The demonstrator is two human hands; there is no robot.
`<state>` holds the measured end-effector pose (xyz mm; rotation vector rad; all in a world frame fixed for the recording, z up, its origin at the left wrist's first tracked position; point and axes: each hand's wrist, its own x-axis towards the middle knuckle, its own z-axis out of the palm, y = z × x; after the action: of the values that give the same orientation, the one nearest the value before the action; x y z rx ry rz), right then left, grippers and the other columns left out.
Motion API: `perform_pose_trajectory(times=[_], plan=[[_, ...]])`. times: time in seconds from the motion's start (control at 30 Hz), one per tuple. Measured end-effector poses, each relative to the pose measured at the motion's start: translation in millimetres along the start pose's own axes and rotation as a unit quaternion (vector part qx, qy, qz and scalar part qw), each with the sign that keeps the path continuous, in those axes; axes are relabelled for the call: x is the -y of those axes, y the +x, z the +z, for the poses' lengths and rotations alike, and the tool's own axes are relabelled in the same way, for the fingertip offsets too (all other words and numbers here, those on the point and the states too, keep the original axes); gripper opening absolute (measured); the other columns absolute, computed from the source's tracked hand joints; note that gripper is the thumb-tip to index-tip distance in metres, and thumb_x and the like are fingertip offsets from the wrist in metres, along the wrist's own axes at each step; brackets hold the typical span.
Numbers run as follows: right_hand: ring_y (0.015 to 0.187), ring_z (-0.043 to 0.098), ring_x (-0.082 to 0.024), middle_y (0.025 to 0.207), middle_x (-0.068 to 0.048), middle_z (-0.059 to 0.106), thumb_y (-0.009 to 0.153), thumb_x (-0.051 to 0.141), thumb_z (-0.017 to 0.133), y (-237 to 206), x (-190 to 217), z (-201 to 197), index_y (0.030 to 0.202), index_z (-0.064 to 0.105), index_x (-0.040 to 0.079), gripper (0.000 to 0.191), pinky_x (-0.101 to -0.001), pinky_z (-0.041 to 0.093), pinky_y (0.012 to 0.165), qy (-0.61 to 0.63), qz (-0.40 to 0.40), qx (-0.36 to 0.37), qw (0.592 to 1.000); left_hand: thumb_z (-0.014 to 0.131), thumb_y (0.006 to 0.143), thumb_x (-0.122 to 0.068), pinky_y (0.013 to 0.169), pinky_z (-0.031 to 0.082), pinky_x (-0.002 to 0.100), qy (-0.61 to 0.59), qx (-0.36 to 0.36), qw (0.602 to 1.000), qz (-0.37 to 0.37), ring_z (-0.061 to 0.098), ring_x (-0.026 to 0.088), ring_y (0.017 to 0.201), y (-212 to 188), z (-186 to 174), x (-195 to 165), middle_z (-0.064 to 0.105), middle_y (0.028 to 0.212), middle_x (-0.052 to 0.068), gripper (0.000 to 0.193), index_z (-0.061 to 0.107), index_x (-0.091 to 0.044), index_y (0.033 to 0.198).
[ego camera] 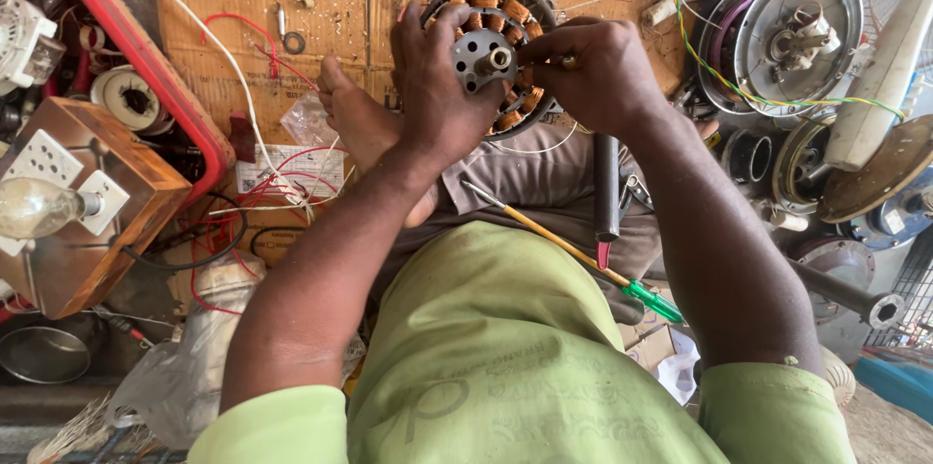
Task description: The person repairs a fan motor stator by hand and with a hammer and screwdriver, adjusting the copper windings and wires while sitting on the floor.
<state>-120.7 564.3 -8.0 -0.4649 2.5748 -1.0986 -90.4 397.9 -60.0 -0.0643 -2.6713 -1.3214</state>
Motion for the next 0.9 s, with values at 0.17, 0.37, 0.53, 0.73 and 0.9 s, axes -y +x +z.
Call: perform_pose_trajectory(times=[0.17, 0.37, 0.53, 0.73, 0.9], plan=[[0.09, 0.077, -0.022, 0.1, -0.011, 0.078, 0.088, 0.009, 0.082, 1.7, -2.0, 0.5, 0.105, 0.081, 0.011, 0.018, -0.0338, 0.06, 0.08, -0.029, -0.01, -0.005, 1.0, 0.092, 0.073, -0.025, 0.115, 0.032, 0.059, 0.025, -0.049, 0.997, -0.049, 0.034, 0.048, 0.143, -2.7, 10.6, -7.5, 0.036, 0.147, 0.03, 0.076, 0.049, -0.012, 0.135], [0.088, 0.077, -0.021, 0.098, -0.01, 0.077, 0.091, 0.011, 0.081, 2.9, -3.5, -0.3, 0.107, 0.08, 0.01, 0.016, -0.0337, 0.06, 0.08, -0.028, -0.007, 0.003, 1.0, 0.092, 0.074, -0.027, 0.116, 0.027, 0.061, 0.025, -0.053, 0.995, -0.079, 0.028, 0.048, 0.145, -2.8, 19.3, -6.0, 0.033, 0.15, 0.03, 0.076, 0.047, -0.015, 0.135], [0.087, 0.077, -0.022, 0.097, -0.011, 0.077, 0.091, 0.009, 0.079, 4.6, -1.5, 0.0, 0.107, 0.08, 0.01, 0.015, -0.0343, 0.06, 0.079, -0.045, -0.015, 0.0, 0.999, 0.089, 0.075, -0.024, 0.118, 0.025, 0.062, 0.012, -0.057, 0.994, -0.096, 0.026, 0.048, 0.148, 1.1, 21.0, -6.0, 0.035, 0.147, 0.026, 0.075, 0.044, -0.016, 0.134], [0.081, 0.076, -0.021, 0.092, -0.011, 0.076, 0.092, 0.011, 0.08, 3.4, 1.2, 0.4, 0.106, 0.08, 0.009, 0.014, -0.0341, 0.059, 0.074, -0.057, -0.01, 0.0, 0.998, 0.09, 0.069, -0.023, 0.117, 0.023, 0.063, 0.021, -0.035, 0.992, -0.122, 0.024, 0.046, 0.147, -0.7, 19.9, -7.5, 0.036, 0.145, 0.025, 0.079, 0.042, -0.016, 0.132], [0.076, 0.076, -0.02, 0.088, -0.01, 0.077, 0.094, 0.013, 0.078, 3.8, 3.3, 0.1, 0.107, 0.08, 0.009, 0.014, -0.0328, 0.058, 0.071, -0.047, 0.015, 0.01, 0.999, 0.09, 0.069, -0.021, 0.117, 0.023, 0.061, 0.015, -0.041, 0.991, -0.123, 0.024, 0.045, 0.147, 2.0, 20.6, -6.7, 0.038, 0.142, 0.023, 0.078, 0.042, -0.015, 0.131]])
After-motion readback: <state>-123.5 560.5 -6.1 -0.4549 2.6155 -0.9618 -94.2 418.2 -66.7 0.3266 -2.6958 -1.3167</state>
